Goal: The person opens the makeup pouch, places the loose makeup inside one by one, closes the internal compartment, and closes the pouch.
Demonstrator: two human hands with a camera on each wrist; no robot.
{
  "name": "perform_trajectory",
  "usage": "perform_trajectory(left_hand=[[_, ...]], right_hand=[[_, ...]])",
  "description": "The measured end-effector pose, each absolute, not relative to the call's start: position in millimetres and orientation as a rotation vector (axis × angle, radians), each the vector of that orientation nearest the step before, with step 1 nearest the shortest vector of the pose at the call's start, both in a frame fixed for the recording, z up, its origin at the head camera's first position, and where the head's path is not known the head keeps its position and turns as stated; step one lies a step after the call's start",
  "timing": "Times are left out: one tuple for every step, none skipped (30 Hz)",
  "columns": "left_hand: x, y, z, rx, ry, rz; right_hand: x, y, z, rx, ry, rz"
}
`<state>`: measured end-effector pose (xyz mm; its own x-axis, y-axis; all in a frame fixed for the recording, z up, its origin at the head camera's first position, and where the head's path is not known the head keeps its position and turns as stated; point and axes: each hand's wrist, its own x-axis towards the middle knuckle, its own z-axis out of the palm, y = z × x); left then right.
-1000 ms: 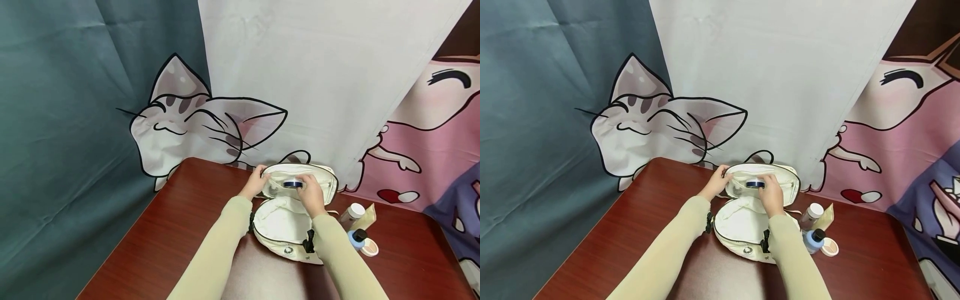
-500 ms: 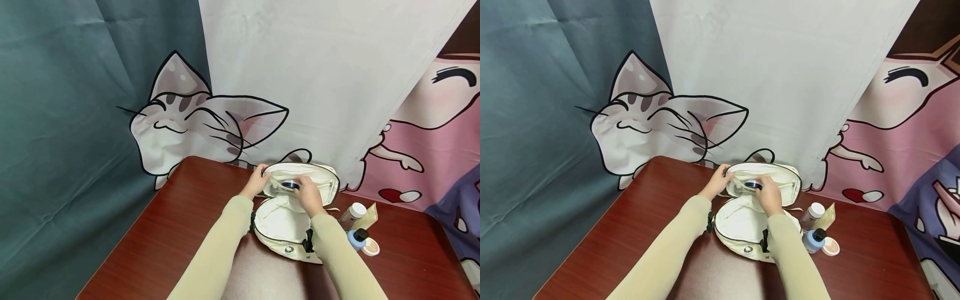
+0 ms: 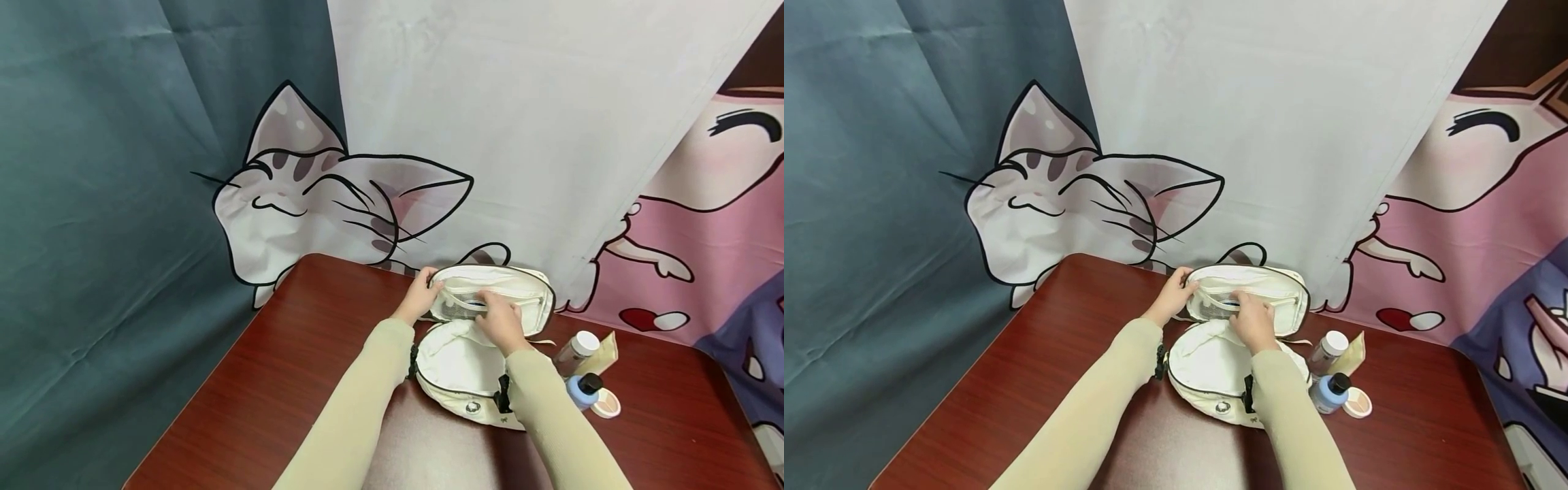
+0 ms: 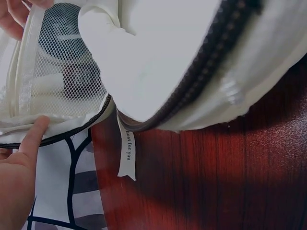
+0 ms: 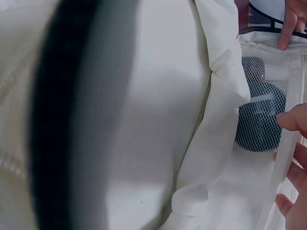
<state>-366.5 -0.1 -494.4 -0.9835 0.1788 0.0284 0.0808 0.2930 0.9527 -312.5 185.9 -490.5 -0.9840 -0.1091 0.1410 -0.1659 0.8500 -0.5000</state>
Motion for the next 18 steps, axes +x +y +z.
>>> perform_trajectory(left_hand=[[-366.1,0.0,-493.9,0.247,2.450,1.805],[-366.0,0.1,-493.5,0.248,2.446,1.803],[-365.9,0.2,-493.3,0.246,2.439,1.805],[-365.7,0.2,-493.0,0.246,2.430,1.809],[-365.6,0.4,-492.7,0.245,2.426,1.809],[-365.6,0.4,-492.6,0.245,2.424,1.812],[-365.5,0.5,-492.5,0.242,2.418,1.815],[-365.5,0.4,-492.6,0.240,2.414,1.816],[-365.4,0.5,-492.6,0.240,2.412,1.819],[-365.1,0.6,-492.6,0.238,2.412,1.817],[-365.0,0.7,-492.9,0.238,2.414,1.816],[-364.8,0.5,-493.0,0.239,2.413,1.815],[-364.5,0.4,-493.1,0.238,2.412,1.813],[-364.3,0.2,-493.2,0.246,2.418,1.814],[-364.1,-0.2,-493.2,0.247,2.418,1.815],[-363.7,-0.8,-493.3,0.247,2.416,1.818],[-363.4,-1.4,-493.1,0.249,2.419,1.822],[-363.1,-2.2,-492.7,0.247,2.418,1.825]], right_hand=[[-312.3,185.2,-490.5,0.220,-2.922,0.805],[-312.0,184.7,-490.5,0.221,-2.927,0.801],[-311.7,184.1,-490.7,0.220,-2.934,0.790],[-311.0,183.8,-491.1,0.214,-2.944,0.783],[-310.7,183.4,-491.5,0.212,-2.953,0.766],[-310.3,183.1,-492.3,0.207,-2.961,0.741],[-309.9,182.9,-493.2,0.203,-2.968,0.722],[-309.4,182.7,-494.4,0.202,-2.974,0.702],[-308.8,182.3,-495.6,0.205,-2.974,0.683],[-308.3,182.0,-497.0,0.213,-2.972,0.663],[-307.7,181.5,-498.2,0.224,-2.966,0.636],[-307.0,181.1,-499.7,0.232,-2.961,0.615],[-306.3,180.9,-501.2,0.239,-2.955,0.600],[-305.7,180.5,-502.0,0.249,-2.947,0.588],[-305.1,180.2,-502.7,0.256,-2.939,0.584],[-304.6,180.2,-502.9,0.263,-2.932,0.585],[-304.1,180.3,-502.1,0.268,-2.919,0.592],[-304.3,181.0,-500.8,0.272,-2.901,0.607]])
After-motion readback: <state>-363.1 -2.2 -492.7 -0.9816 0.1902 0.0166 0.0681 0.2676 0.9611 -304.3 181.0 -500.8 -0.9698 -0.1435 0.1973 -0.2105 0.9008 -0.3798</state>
